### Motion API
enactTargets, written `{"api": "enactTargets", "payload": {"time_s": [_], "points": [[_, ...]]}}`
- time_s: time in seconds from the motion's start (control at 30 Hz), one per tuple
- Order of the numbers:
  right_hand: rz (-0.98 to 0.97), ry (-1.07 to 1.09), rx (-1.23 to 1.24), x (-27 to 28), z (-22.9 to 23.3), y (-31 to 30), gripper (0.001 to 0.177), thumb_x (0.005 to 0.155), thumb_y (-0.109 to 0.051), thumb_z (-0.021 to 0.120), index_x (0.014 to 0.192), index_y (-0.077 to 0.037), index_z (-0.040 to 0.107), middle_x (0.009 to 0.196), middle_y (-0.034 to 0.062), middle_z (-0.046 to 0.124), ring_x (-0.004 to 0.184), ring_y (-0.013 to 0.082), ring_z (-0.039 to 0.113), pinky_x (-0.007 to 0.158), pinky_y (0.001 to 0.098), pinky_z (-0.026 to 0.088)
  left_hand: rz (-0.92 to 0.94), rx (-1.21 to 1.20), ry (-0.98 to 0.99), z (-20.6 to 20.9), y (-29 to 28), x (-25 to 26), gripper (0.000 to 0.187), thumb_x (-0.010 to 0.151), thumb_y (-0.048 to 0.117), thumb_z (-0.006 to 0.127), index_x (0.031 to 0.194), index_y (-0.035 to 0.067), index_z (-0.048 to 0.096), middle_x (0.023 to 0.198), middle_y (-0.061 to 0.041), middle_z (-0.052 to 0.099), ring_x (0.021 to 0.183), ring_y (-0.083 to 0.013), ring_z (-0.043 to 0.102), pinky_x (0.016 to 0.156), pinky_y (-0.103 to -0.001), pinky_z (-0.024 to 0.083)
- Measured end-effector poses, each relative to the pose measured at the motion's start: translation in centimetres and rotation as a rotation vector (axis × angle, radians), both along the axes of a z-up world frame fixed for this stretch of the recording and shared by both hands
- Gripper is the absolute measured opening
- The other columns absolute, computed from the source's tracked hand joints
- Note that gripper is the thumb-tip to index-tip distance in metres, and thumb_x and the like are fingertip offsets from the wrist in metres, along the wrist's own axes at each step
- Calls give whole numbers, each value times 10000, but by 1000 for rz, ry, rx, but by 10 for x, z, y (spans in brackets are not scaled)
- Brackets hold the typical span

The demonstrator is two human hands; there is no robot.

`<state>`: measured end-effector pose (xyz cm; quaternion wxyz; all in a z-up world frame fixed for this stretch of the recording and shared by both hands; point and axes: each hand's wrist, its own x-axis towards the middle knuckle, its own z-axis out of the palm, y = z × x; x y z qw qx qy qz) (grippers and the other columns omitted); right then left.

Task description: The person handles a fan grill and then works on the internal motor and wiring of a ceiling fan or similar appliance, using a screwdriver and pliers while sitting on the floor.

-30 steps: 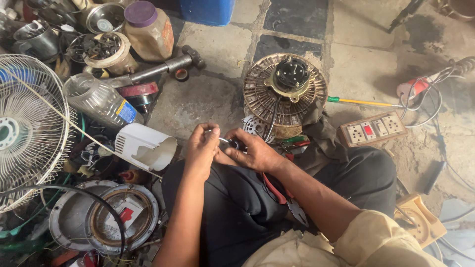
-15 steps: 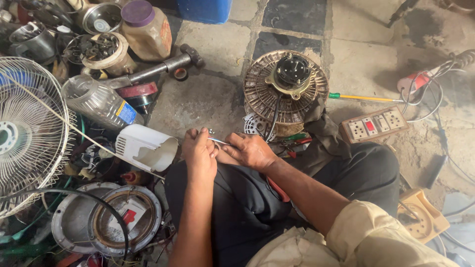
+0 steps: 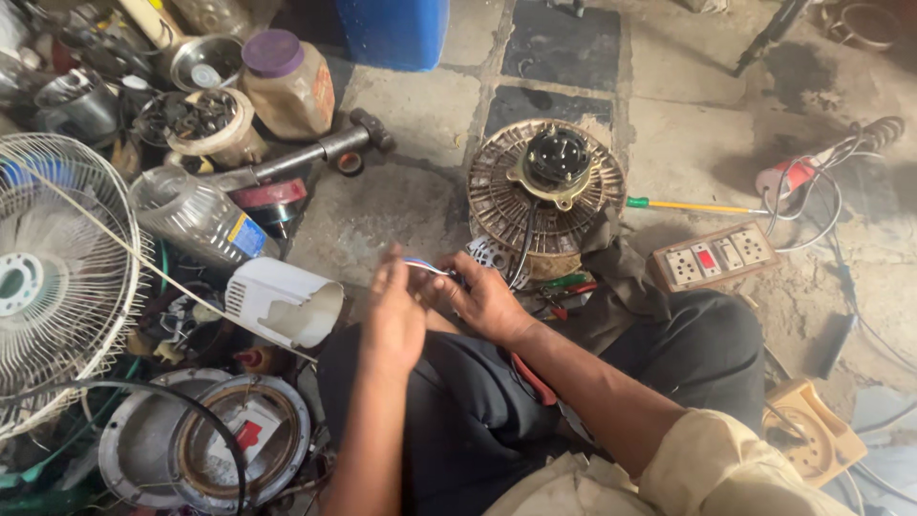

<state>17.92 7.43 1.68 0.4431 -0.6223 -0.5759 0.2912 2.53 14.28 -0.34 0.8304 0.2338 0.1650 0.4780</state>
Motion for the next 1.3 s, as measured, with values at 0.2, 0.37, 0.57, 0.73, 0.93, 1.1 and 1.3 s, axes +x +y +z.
{"api": "enactTargets", "payload": {"time_s": [0.2,0.37,0.57,0.73,0.93,1.1,1.3], "points": [[185,369,139,12,2,-2,360,1114,-333,453,1224,-24,600,909,25,595,859,122,567,763,286,480,-91,-237,319,16,-42,17,505,971,462,441,1357,149,530,1324,-5,637,1245,-149,589,954,-407,490],[189,416,38,18,-17,14,360,1115,-348,442,1155,-22,589,813,-18,522,759,91,486,686,271,452,181,571,751,23,-12,22,494,1084,395,453,1344,10,623,1386,-137,636,1309,-196,569,1075,-312,425],[139,484,-48,16,-10,39,427,1118,-419,369,1133,-48,580,763,-27,501,669,72,451,596,248,397,45,151,518,1,64,59,366,1071,358,505,1026,28,656,1024,-187,760,899,-225,692,804,-350,528],[95,499,-242,20,-13,67,462,1113,-442,366,1058,-33,574,687,-15,498,592,83,437,536,258,386,-5,174,452,-17,95,68,358,1049,370,525,933,45,620,941,-128,742,868,-204,703,807,-350,570],[84,436,-232,15,-23,72,427,1122,-428,372,1030,-59,566,689,-28,487,603,84,421,552,261,375,68,86,576,-26,103,66,365,1038,351,551,853,46,627,767,-74,658,624,-175,556,541,-345,410],[58,334,-264,14,-25,73,381,1095,-407,412,999,-74,569,689,-27,481,612,89,440,557,275,401,177,-18,476,-46,113,73,368,1051,320,584,828,31,619,724,-44,602,651,-154,581,589,-301,452],[4,181,-206,14,-45,60,390,1086,-409,445,976,-56,570,719,-22,530,668,86,509,606,279,467,246,-110,471,-62,107,89,373,1040,309,596,806,19,611,705,-43,571,614,-162,536,557,-309,423]]}}
